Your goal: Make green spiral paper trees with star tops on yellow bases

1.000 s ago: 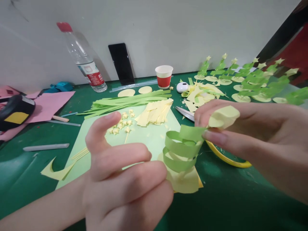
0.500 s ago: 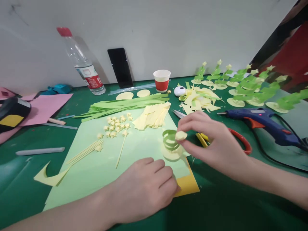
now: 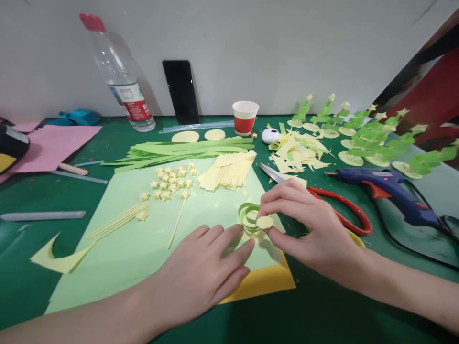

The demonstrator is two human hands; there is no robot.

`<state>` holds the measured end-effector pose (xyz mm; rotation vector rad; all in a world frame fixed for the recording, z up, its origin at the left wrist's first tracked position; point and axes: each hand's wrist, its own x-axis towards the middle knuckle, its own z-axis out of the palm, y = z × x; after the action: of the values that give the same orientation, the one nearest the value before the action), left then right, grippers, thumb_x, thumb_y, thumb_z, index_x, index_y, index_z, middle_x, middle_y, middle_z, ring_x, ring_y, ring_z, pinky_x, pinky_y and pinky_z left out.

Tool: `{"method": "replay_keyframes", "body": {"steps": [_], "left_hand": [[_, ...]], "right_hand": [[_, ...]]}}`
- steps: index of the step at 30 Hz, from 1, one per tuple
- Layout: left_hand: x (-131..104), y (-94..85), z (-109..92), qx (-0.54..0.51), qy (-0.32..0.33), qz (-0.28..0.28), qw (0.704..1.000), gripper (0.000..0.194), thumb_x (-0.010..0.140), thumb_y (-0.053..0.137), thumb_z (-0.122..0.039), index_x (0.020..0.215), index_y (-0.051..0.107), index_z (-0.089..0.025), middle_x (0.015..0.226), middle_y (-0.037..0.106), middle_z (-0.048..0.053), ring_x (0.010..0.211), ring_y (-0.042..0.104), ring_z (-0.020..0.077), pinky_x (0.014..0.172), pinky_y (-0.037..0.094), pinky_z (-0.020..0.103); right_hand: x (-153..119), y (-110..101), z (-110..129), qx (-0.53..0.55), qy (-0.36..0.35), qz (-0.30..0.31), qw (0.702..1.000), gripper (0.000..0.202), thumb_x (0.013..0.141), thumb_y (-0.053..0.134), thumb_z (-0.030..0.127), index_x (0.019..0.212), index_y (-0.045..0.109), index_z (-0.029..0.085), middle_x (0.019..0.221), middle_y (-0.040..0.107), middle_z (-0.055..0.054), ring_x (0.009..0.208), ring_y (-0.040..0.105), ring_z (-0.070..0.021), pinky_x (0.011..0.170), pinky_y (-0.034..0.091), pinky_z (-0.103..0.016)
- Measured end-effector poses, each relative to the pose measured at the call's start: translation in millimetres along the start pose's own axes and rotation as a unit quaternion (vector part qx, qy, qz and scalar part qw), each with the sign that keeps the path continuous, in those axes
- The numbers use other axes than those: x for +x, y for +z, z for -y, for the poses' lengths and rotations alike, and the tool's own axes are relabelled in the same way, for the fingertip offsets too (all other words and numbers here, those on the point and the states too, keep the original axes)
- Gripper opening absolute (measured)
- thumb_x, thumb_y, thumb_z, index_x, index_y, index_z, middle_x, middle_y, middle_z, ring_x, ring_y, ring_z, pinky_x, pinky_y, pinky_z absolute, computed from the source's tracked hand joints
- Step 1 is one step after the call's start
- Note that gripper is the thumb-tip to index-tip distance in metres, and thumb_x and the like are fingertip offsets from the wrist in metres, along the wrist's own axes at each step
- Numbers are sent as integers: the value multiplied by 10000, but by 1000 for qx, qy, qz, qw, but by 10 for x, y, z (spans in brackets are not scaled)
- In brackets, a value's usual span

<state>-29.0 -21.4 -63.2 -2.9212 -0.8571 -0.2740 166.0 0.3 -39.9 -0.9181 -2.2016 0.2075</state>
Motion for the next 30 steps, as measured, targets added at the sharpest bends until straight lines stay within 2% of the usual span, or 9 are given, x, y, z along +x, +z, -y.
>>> {"method": "replay_keyframes", "body": {"steps": [14, 30], "left_hand": [[-11, 45, 3, -25, -22, 39, 999, 384, 928, 313, -349, 1272, 405, -207, 1169, 530, 114, 710, 501, 194, 561, 384, 301], [-6, 42, 7, -39, -29, 48, 998, 369, 931, 300, -331, 1261, 420, -216, 1164, 522, 140, 764, 528, 230, 602, 425, 344]], "right_hand": [[2, -24, -7, -8, 0, 1, 1000, 137, 751, 515, 83, 760, 550, 215, 736, 619, -22, 715, 542, -161, 660, 465, -349], [-42, -14, -8, -4, 22, -10, 1000, 103, 770, 532, 89, 770, 560, 188, 750, 608, -29, 722, 550, -141, 665, 471, -305]]}}
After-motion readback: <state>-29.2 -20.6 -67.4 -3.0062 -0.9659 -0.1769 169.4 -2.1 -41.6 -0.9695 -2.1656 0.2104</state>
